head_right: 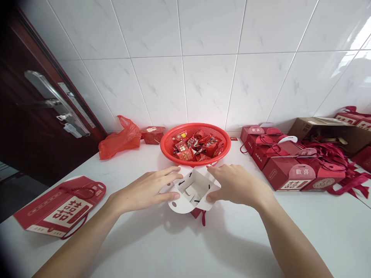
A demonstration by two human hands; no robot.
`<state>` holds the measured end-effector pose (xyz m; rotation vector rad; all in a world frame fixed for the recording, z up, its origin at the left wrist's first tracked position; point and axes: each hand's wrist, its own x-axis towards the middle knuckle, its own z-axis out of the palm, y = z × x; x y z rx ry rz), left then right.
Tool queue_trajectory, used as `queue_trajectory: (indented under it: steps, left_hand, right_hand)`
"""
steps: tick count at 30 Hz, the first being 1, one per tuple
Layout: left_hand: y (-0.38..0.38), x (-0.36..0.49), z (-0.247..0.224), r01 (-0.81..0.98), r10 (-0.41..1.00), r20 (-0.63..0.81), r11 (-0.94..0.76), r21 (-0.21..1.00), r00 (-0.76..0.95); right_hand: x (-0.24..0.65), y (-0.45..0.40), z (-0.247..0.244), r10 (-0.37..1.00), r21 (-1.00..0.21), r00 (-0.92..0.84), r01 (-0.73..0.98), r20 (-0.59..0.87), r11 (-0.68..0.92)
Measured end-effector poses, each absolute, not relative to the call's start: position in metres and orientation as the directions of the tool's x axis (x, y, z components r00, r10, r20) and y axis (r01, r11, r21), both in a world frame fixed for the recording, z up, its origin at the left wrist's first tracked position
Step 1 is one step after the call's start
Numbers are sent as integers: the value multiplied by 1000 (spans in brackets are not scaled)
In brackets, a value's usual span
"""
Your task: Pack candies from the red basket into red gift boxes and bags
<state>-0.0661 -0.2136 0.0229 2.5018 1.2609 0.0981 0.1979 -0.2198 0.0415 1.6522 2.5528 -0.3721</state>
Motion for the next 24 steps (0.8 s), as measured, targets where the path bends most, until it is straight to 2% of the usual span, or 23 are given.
queue_trajectory:
  steps: [9, 14, 19, 24]
  left_hand:
    - [-212, -67, 23, 748, 794, 17, -579, 323, 608]
    - [-211, -68, 25, 726, 807, 60, -558, 401, 587]
    - [-202, -74, 28, 683, 816, 137, -550, 480, 562]
    - [-157, -75, 29, 613, 824, 236, -547, 570, 515]
  right_hand:
    - [216, -218, 50, 910, -161, -394, 914, -131, 373]
    - [231, -212, 53, 928, -222, -364, 914, -83, 339]
    - [236, -196, 56, 928, -369, -367, 856, 61, 363]
    - [223, -149, 35, 884, -582, -313, 667, 347, 465]
